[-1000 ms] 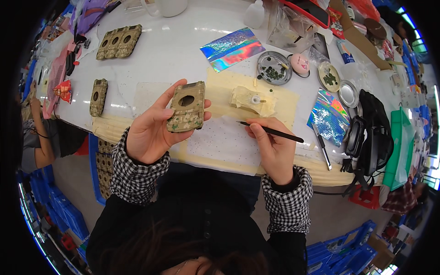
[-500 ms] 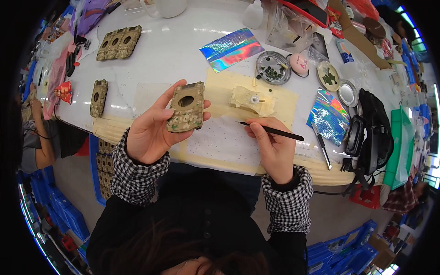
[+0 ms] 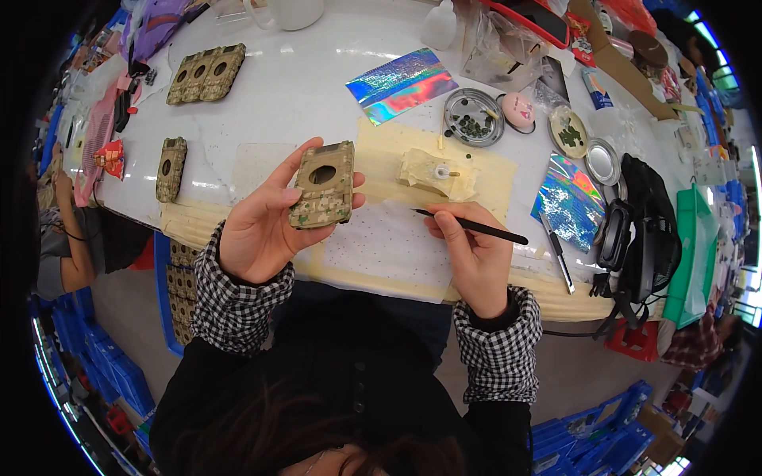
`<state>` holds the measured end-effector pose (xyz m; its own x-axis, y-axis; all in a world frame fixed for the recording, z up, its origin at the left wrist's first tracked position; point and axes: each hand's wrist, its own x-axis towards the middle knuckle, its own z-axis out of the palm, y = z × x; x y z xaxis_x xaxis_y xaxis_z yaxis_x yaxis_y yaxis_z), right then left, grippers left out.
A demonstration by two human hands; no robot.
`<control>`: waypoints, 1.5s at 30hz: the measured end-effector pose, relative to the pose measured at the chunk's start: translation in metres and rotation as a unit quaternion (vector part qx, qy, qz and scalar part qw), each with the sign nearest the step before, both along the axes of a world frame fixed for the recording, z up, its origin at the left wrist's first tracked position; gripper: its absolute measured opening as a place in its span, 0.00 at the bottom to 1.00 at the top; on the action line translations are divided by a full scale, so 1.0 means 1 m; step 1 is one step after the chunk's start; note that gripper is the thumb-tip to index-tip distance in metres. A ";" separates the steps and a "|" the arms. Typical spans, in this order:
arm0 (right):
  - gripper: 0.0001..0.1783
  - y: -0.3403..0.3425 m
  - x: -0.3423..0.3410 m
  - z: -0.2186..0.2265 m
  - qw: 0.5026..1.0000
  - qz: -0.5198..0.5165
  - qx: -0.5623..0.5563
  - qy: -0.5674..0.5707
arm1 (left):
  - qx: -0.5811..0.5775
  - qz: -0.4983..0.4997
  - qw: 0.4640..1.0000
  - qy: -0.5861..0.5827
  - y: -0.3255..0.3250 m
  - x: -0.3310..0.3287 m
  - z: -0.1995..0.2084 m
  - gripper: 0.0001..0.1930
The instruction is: Painting camouflage patterns on plastic toy tank parts using a small brush.
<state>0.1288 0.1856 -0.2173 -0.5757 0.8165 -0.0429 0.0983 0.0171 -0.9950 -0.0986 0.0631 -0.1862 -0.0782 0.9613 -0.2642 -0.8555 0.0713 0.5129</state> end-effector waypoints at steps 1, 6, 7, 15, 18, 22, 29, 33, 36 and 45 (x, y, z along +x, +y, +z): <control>0.10 0.000 0.001 0.000 1.000 -0.001 0.000 0.001 | 0.001 0.000 1.000 -0.001 0.000 0.000 0.000 0.32; 0.10 -0.002 -0.001 0.001 1.000 -0.017 -0.009 -0.001 | -0.002 0.002 1.000 0.000 0.000 0.000 -0.001 0.32; 0.11 -0.001 -0.002 0.002 1.000 -0.020 -0.012 -0.008 | -0.002 0.003 1.000 -0.001 0.000 0.000 -0.001 0.32; 0.10 -0.006 -0.010 0.001 0.996 -0.051 0.052 -0.044 | -0.001 0.000 1.000 0.001 0.002 0.002 -0.003 0.32; 0.11 -0.006 -0.011 -0.001 0.993 -0.035 0.102 -0.057 | -0.002 -0.002 1.000 0.001 0.002 0.002 -0.002 0.32; 0.12 -0.005 -0.009 -0.003 0.989 -0.019 0.127 -0.067 | -0.006 -0.004 1.000 0.003 0.002 0.002 -0.001 0.32; 0.12 -0.006 -0.009 -0.004 0.989 -0.025 0.129 -0.066 | -0.006 -0.005 1.000 0.002 0.003 0.002 -0.002 0.31; 0.11 -0.006 -0.009 -0.004 0.990 -0.031 0.120 -0.059 | -0.005 -0.003 1.000 0.004 0.002 0.002 -0.002 0.32; 0.09 -0.007 -0.011 -0.004 0.993 -0.050 0.102 -0.042 | -0.005 -0.002 1.000 0.006 0.002 0.001 -0.002 0.32; 0.12 -0.005 -0.009 -0.003 0.992 -0.030 0.108 -0.061 | -0.007 -0.001 1.000 0.009 0.002 0.001 -0.002 0.32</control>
